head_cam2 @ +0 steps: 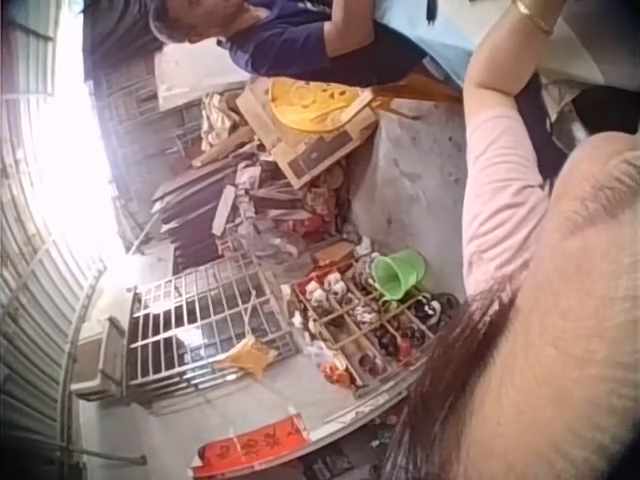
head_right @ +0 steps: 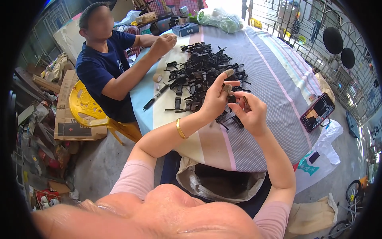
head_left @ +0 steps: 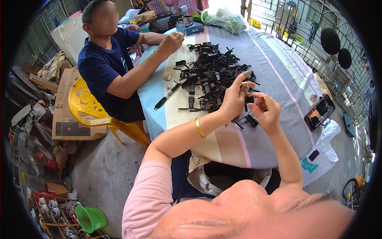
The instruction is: The person is manually assembling small black plastic components by fitting pieces together at a table.
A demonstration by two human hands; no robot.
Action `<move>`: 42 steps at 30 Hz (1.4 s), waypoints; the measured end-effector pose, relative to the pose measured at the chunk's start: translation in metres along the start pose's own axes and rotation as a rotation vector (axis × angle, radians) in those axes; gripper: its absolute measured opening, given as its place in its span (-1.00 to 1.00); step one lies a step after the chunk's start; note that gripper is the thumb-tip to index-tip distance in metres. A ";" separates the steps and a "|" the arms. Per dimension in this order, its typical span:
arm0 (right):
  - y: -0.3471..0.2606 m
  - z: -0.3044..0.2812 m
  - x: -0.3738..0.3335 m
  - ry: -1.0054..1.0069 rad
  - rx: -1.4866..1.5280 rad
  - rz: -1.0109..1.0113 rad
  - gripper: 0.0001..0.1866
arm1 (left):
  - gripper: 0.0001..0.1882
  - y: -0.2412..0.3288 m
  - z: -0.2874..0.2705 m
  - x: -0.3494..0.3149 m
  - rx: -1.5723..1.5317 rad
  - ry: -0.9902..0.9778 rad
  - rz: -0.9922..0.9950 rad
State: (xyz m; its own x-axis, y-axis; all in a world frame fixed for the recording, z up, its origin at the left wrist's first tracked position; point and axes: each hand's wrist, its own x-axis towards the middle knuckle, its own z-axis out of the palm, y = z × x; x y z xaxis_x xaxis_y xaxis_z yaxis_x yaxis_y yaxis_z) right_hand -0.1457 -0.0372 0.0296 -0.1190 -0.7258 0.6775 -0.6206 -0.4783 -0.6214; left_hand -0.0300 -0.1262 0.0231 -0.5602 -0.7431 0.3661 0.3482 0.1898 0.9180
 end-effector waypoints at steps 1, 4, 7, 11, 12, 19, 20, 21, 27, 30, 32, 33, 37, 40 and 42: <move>0.003 0.000 0.001 0.000 -0.001 0.003 -0.73 | -0.58 -0.001 0.002 -0.001 0.004 -0.002 0.023; 0.011 -0.008 0.005 0.091 0.045 0.105 -0.85 | -0.56 0.010 0.002 -0.004 -0.002 -0.034 0.039; 0.017 -0.022 0.010 0.101 0.193 0.253 -0.81 | -0.42 0.013 0.000 -0.004 -0.269 -0.218 -0.009; 0.019 -0.036 0.009 0.030 0.346 0.303 -0.77 | -0.24 0.021 -0.009 -0.004 -0.240 -0.456 -0.089; 0.017 -0.035 0.009 0.033 0.345 0.308 -0.77 | -0.23 0.022 -0.009 -0.004 -0.165 -0.452 -0.096; 0.014 -0.035 0.009 -0.087 -0.030 -0.135 -0.81 | -0.21 0.019 -0.004 -0.005 -0.117 -0.630 -0.170; 0.014 -0.034 0.010 -0.084 -0.048 -0.165 -0.80 | -0.23 0.016 -0.003 -0.004 -0.148 -0.622 -0.179; 0.013 -0.032 0.011 -0.082 -0.067 -0.192 -0.80 | -0.26 0.013 -0.004 -0.003 -0.134 -0.595 -0.176; 0.001 -0.026 0.009 -0.112 0.019 0.018 -0.83 | -0.46 0.017 -0.014 0.002 -0.201 -0.592 -0.284; 0.004 -0.025 0.009 -0.029 -0.041 -0.093 -0.82 | -0.49 0.015 -0.013 0.003 -0.197 -0.600 -0.302; -0.004 -0.032 0.008 0.028 -0.214 -0.150 -0.78 | -0.46 0.010 -0.014 0.002 -0.156 -0.561 -0.321; -0.003 -0.035 0.008 0.027 -0.213 -0.147 -0.78 | -0.59 0.011 -0.012 0.000 -0.168 -0.528 -0.291; 0.005 -0.039 0.008 0.070 -0.128 -0.051 -0.76 | -0.71 0.005 -0.009 0.001 -0.215 -0.362 -0.240; 0.020 -0.035 0.006 0.015 -0.183 -0.071 -0.76 | -0.72 0.005 -0.006 0.000 -0.191 -0.287 -0.213; 0.020 -0.030 0.005 -0.118 0.224 0.266 -0.79 | -0.73 0.007 -0.002 -0.002 0.055 -0.209 -0.078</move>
State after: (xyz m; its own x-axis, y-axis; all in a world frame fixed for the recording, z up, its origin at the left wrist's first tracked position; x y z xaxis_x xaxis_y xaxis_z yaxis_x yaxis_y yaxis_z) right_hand -0.1821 -0.0353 0.0328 -0.1548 -0.8850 0.4391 -0.3932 -0.3525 -0.8492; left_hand -0.0246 -0.1246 0.0284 -0.7295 -0.6085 0.3123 0.2597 0.1760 0.9495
